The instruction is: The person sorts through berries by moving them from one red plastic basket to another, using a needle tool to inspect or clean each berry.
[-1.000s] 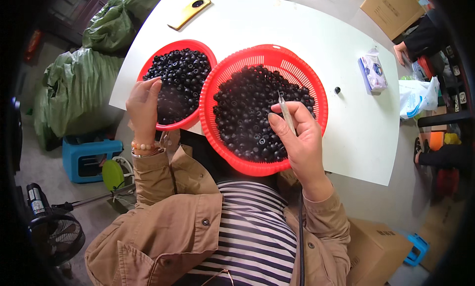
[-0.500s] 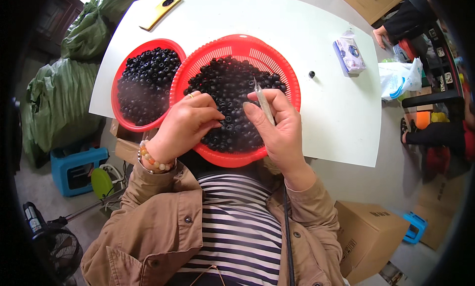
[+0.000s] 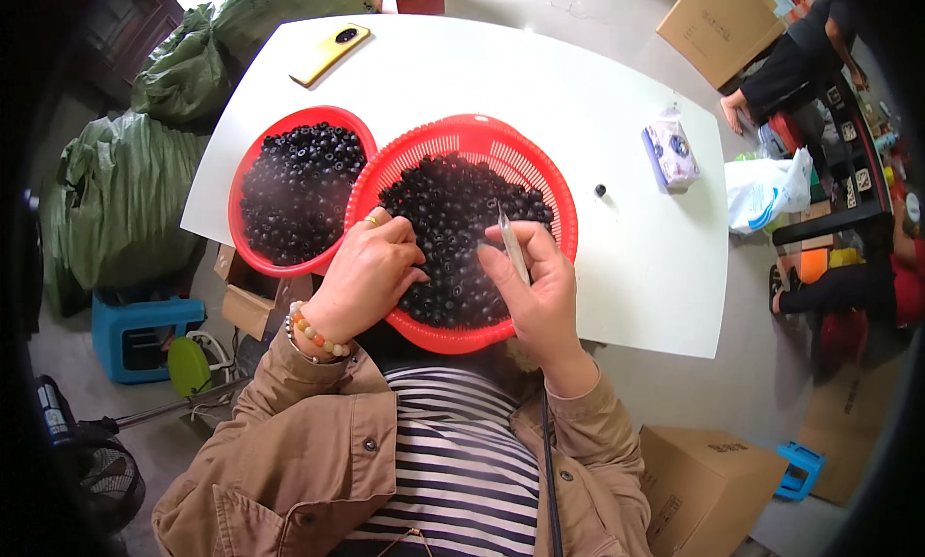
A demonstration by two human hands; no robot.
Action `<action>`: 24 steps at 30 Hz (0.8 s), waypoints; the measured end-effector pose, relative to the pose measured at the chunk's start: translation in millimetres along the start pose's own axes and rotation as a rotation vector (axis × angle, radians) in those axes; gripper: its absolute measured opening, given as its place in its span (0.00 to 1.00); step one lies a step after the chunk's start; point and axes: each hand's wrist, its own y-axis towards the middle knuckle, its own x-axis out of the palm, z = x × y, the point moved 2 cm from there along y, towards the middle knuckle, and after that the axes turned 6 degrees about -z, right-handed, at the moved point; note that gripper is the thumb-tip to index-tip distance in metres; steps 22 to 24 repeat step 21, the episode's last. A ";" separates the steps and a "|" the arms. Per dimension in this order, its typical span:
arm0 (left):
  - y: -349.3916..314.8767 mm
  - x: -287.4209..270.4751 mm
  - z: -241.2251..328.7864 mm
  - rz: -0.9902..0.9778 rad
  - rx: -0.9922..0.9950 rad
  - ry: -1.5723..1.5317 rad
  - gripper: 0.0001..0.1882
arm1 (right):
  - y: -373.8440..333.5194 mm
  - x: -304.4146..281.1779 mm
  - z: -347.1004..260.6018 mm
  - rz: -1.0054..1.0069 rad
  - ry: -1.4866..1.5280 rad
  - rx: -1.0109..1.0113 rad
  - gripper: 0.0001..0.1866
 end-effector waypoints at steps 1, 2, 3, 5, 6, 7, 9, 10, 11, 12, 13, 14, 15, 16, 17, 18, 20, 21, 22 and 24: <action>-0.9 -1.2 0.2 0.019 0.000 0.006 0.06 | -0.6 0.5 0.1 -0.011 -0.009 -0.014 0.08; -1.5 -1.6 0.7 0.026 0.007 -0.012 0.06 | -1.2 0.2 0.0 -0.011 -0.022 -0.015 0.08; -1.2 -0.4 1.0 0.030 0.021 -0.034 0.06 | -2.0 -1.0 1.0 -0.004 -0.037 -0.014 0.08; -1.3 -0.7 2.2 0.043 0.029 -0.034 0.05 | -4.1 -1.2 1.1 0.014 -0.058 -0.011 0.07; -2.4 -1.1 1.4 0.044 0.020 -0.045 0.05 | -4.8 0.9 1.4 0.011 -0.050 -0.006 0.07; -0.9 -0.4 2.2 0.047 0.024 -0.061 0.05 | -6.1 1.1 1.4 0.020 -0.049 -0.007 0.07; -2.8 1.5 -0.6 0.070 0.016 -0.052 0.06 | -6.8 -0.2 5.1 -0.010 -0.157 -0.016 0.07; -3.8 -0.3 -0.6 0.058 0.013 -0.047 0.06 | -7.2 1.5 4.1 -0.046 -0.193 -0.039 0.07; -3.5 -1.5 0.2 0.046 0.009 -0.041 0.06 | -8.0 2.0 3.1 -0.081 -0.229 -0.061 0.07; -4.0 -2.2 1.2 0.062 0.036 -0.039 0.06 | -10.5 2.8 3.0 -0.113 -0.221 -0.022 0.07; -3.5 -1.8 1.8 0.053 0.036 -0.030 0.06 | -13.2 3.2 3.5 -0.144 -0.211 0.019 0.07; -2.4 -1.4 2.0 0.043 0.034 -0.019 0.06 | -14.9 3.3 4.9 -0.155 -0.235 0.027 0.08; -2.7 -0.7 1.9 0.055 0.049 -0.015 0.06 | -15.3 4.9 6.3 -0.172 -0.239 -0.020 0.09; -2.4 0.9 0.9 0.036 0.039 0.003 0.05 | -15.8 6.3 6.2 -0.167 -0.270 -0.031 0.09; -1.8 2.2 -0.2 0.017 0.027 0.021 0.05 | -15.9 7.1 5.8 -0.162 -0.301 -0.041 0.10; -1.3 3.0 -0.8 0.017 0.028 0.030 0.05 | -15.9 7.0 6.5 -0.154 -0.306 -0.051 0.10; 0.6 3.7 -1.1 0.019 0.029 0.031 0.05 | -15.7 5.9 8.0 -0.153 -0.361 -0.027 0.10; 1.1 3.5 -0.8 0.015 0.016 0.029 0.06 | -16.8 6.1 5.9 -0.153 -0.362 -0.007 0.10; 1.1 3.5 -0.8 0.015 0.016 0.029 0.06 | -16.8 6.1 5.9 -0.153 -0.362 -0.007 0.10; 1.1 3.5 -0.8 0.015 0.016 0.029 0.06 | -16.8 6.1 5.9 -0.153 -0.362 -0.007 0.10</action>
